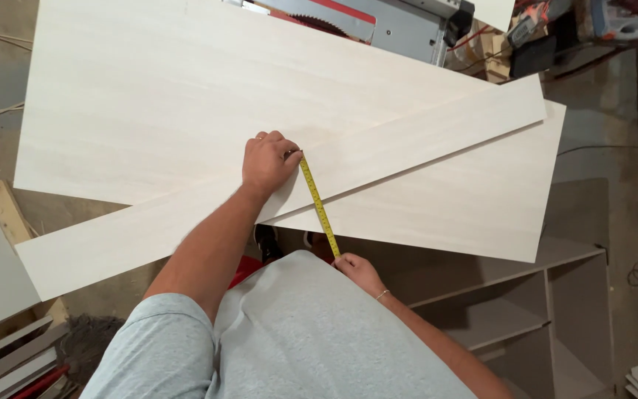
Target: Measuring wooden boards and positioning them on a table saw for cutting
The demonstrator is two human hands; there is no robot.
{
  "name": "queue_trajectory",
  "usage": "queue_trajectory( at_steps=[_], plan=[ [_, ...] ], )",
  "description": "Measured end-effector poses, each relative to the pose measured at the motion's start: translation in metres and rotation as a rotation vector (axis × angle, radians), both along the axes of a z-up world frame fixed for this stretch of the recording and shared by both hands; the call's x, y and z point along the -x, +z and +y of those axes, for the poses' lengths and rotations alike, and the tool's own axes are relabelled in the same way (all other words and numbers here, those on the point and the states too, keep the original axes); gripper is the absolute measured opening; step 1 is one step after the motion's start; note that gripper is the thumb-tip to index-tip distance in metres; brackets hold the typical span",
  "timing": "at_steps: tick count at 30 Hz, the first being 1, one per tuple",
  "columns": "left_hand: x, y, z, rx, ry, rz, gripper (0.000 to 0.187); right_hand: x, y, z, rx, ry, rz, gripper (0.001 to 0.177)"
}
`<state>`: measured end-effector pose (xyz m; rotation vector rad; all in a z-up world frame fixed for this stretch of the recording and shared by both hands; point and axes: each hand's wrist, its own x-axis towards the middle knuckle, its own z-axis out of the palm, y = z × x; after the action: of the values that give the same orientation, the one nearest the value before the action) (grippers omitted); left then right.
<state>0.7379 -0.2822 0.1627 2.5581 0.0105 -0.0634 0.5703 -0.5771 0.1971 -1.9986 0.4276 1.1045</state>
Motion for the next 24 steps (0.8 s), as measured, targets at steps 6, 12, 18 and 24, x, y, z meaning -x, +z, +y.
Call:
queue_trajectory(
  at_steps=[6,12,18,24],
  plan=[
    [0.004,-0.012,-0.001,0.015,0.021,-0.091,0.020,0.008,-0.016,-0.002,0.017,0.002,-0.001,0.030],
    [0.004,-0.023,-0.003,-0.006,0.034,-0.130,0.018,0.015,-0.017,-0.003,0.046,0.021,0.005,0.032],
    [0.005,-0.018,-0.003,-0.010,0.033,-0.133,0.016,0.025,-0.038,-0.017,0.069,0.029,0.025,0.035],
    [0.006,-0.014,-0.003,-0.003,0.023,-0.127,0.017,0.033,-0.047,-0.024,0.063,0.032,0.029,0.037]
  ],
)
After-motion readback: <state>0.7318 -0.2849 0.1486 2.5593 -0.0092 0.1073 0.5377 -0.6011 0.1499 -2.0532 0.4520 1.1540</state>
